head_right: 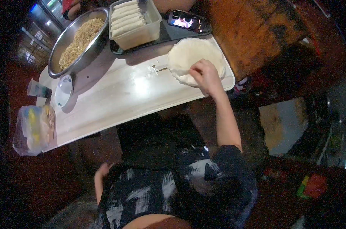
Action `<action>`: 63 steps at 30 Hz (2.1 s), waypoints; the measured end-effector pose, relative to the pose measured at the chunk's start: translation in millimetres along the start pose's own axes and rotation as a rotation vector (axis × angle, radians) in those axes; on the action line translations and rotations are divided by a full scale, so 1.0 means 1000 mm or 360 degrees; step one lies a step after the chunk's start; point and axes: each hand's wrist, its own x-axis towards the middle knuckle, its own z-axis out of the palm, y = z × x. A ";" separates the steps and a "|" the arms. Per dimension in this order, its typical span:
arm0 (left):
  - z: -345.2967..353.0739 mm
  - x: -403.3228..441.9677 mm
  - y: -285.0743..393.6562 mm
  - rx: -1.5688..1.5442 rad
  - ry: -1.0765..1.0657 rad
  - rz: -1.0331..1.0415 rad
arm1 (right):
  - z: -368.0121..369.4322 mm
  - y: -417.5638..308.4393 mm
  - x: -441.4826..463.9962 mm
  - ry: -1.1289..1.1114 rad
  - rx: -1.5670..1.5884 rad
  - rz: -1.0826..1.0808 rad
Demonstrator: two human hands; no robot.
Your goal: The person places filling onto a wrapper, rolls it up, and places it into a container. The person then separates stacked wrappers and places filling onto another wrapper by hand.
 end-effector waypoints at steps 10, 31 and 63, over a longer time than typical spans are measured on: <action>-0.081 -0.069 0.333 0.0188 0.0484 0.2085 | -0.003 0.035 0.022 0.0062 0.0378 0.0275; -0.045 0.026 0.437 0.0772 0.1427 0.2051 | -0.090 0.019 0.108 0.0802 -0.0425 -0.0057; -0.097 0.036 0.412 -0.1602 -0.0268 0.1452 | 0.036 -0.050 0.021 -0.0236 0.0027 -0.0244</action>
